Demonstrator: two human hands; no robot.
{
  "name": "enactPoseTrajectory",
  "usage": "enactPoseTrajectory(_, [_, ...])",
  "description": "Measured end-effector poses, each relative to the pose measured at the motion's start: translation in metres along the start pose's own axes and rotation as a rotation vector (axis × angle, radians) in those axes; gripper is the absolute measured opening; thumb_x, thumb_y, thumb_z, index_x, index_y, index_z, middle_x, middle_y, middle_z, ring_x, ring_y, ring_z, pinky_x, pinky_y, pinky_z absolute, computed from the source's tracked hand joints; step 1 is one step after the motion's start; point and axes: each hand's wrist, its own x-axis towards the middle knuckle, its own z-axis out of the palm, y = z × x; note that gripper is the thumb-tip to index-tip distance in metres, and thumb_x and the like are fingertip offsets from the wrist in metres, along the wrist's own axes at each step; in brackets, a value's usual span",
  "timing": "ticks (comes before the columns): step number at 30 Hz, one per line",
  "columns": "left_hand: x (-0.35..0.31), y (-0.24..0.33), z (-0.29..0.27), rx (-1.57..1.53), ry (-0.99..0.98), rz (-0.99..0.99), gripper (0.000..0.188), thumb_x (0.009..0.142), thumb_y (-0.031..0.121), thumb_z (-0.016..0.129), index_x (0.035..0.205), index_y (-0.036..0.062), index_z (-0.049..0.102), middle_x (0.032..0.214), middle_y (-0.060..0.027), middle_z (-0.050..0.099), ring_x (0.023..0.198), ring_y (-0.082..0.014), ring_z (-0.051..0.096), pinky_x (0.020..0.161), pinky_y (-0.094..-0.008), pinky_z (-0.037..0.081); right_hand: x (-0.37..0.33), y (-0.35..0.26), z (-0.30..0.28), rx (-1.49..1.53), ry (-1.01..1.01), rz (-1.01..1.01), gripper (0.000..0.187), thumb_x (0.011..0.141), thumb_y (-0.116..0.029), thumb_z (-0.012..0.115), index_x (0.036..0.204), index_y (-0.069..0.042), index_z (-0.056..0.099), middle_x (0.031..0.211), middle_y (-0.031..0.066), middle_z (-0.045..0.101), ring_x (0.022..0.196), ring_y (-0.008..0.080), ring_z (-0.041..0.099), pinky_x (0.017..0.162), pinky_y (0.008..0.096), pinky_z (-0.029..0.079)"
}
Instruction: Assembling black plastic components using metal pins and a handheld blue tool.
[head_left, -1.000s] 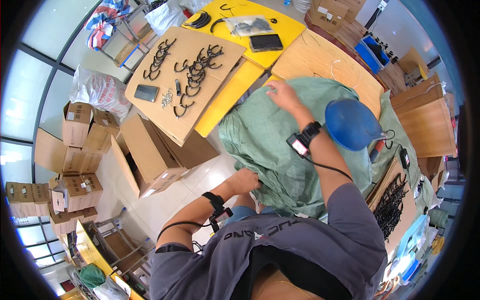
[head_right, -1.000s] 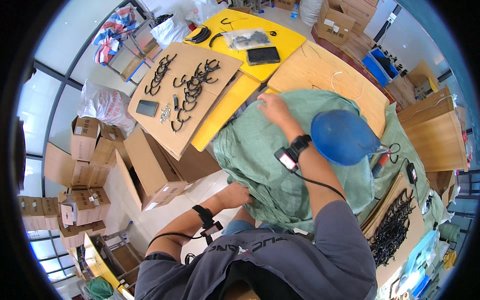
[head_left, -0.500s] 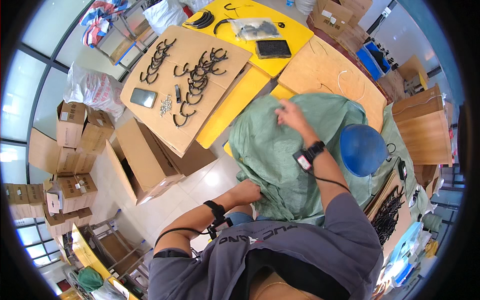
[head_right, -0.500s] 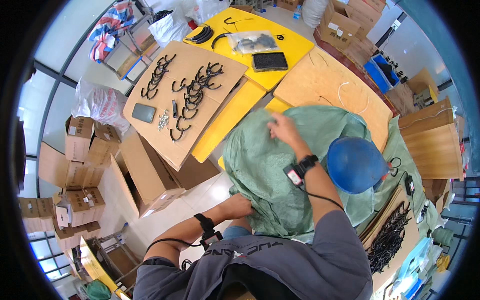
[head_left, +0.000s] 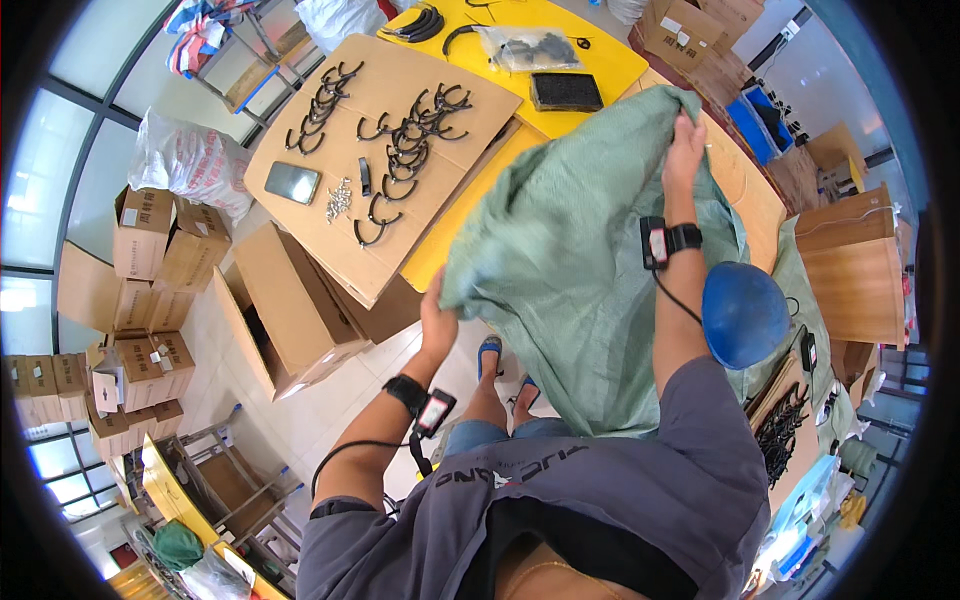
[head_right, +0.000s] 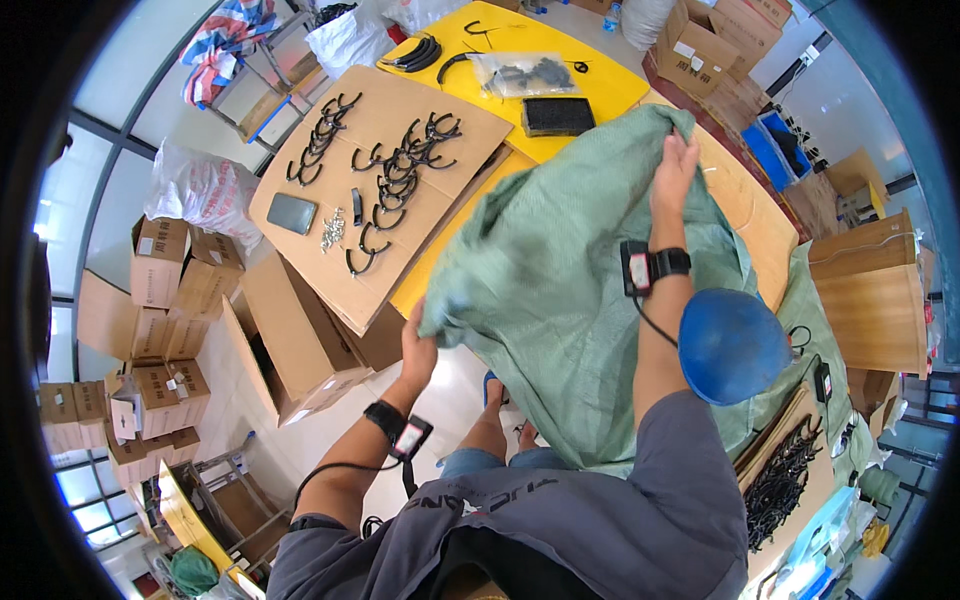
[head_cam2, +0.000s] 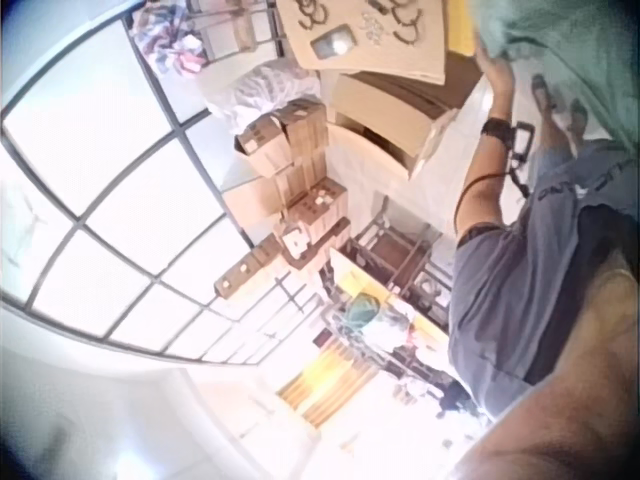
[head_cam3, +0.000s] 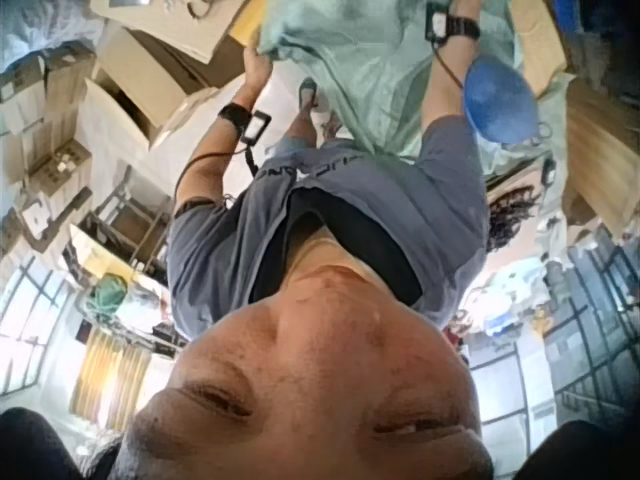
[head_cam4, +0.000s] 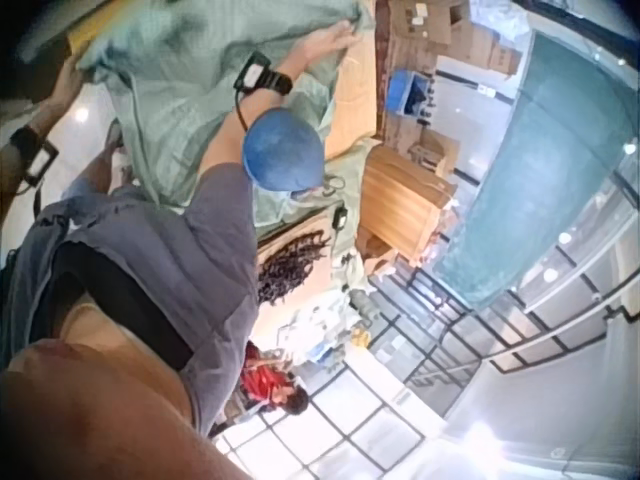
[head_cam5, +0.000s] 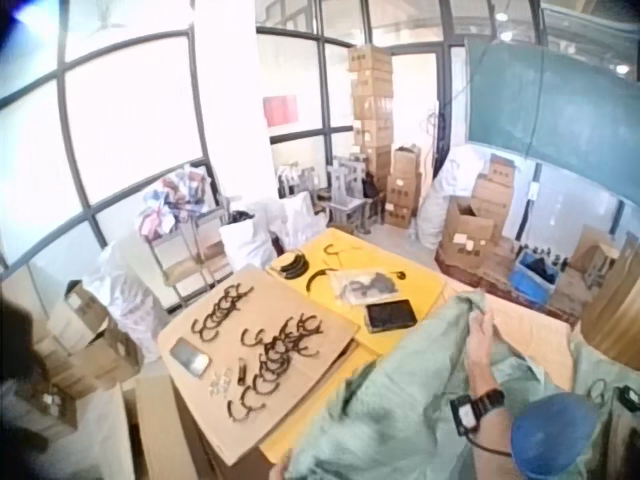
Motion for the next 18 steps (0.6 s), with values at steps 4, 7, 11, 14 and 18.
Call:
enactPoseTrajectory(4, [0.024,-0.006,0.007,-0.322,0.266,-0.5,0.03,0.076,0.012,0.039,0.1,-0.0047,0.04,0.092,-0.009,0.048,0.082,-0.015,0.044,0.071,-0.0244,0.034,-0.008,-0.001,0.001,0.131,0.013,0.24,0.051,0.076,-0.005,0.038,0.118,0.0,0.009,0.114,0.0189,0.031,0.103,0.0209,0.033,0.087,0.0267,0.022])
enactPoseTrajectory(7, [0.033,-0.013,0.012,-0.333,0.451,-0.567,0.033,0.076,0.02,0.041,0.097,-0.0052,0.042,0.089,-0.0094,0.05,0.078,-0.0151,0.045,0.068,-0.0258,0.035,-0.032,-0.024,-0.005,-0.068,-0.116,0.078,0.055,0.077,-0.007,0.038,0.119,-0.002,0.004,0.115,0.0186,0.03,0.104,0.0213,0.033,0.086,0.0254,0.023])
enactPoseTrajectory(11, [0.038,-0.02,0.012,-0.248,0.468,-0.391,0.031,0.076,0.018,0.042,0.092,-0.0077,0.045,0.087,-0.0113,0.051,0.076,-0.0153,0.046,0.066,-0.0261,0.036,-0.107,-0.052,-0.034,-0.559,-0.314,-0.086,0.045,0.077,-0.01,0.038,0.117,-0.001,0.018,0.114,0.017,0.033,0.104,0.0238,0.035,0.087,0.0281,0.024])
enactPoseTrajectory(14, [0.033,-0.016,0.004,-0.078,0.485,-0.319,0.03,0.076,0.016,0.041,0.091,-0.0091,0.045,0.087,-0.014,0.052,0.075,-0.0175,0.048,0.067,-0.0271,0.036,-0.191,-0.059,-0.07,-0.84,-0.545,-0.135,0.042,0.075,-0.013,0.041,0.113,-0.001,0.028,0.113,0.0181,0.032,0.105,0.0291,0.031,0.088,0.0322,0.023])
enactPoseTrajectory(18, [0.034,-0.002,-0.008,0.05,0.396,-0.254,0.031,0.074,0.019,0.044,0.089,-0.009,0.047,0.084,-0.0165,0.053,0.075,-0.0195,0.05,0.067,-0.0274,0.037,-0.262,-0.082,-0.108,-0.936,-1.033,-0.097,0.049,0.07,-0.025,0.048,0.114,-0.011,0.03,0.12,0.0146,0.022,0.111,0.0286,0.019,0.09,0.0394,0.016])
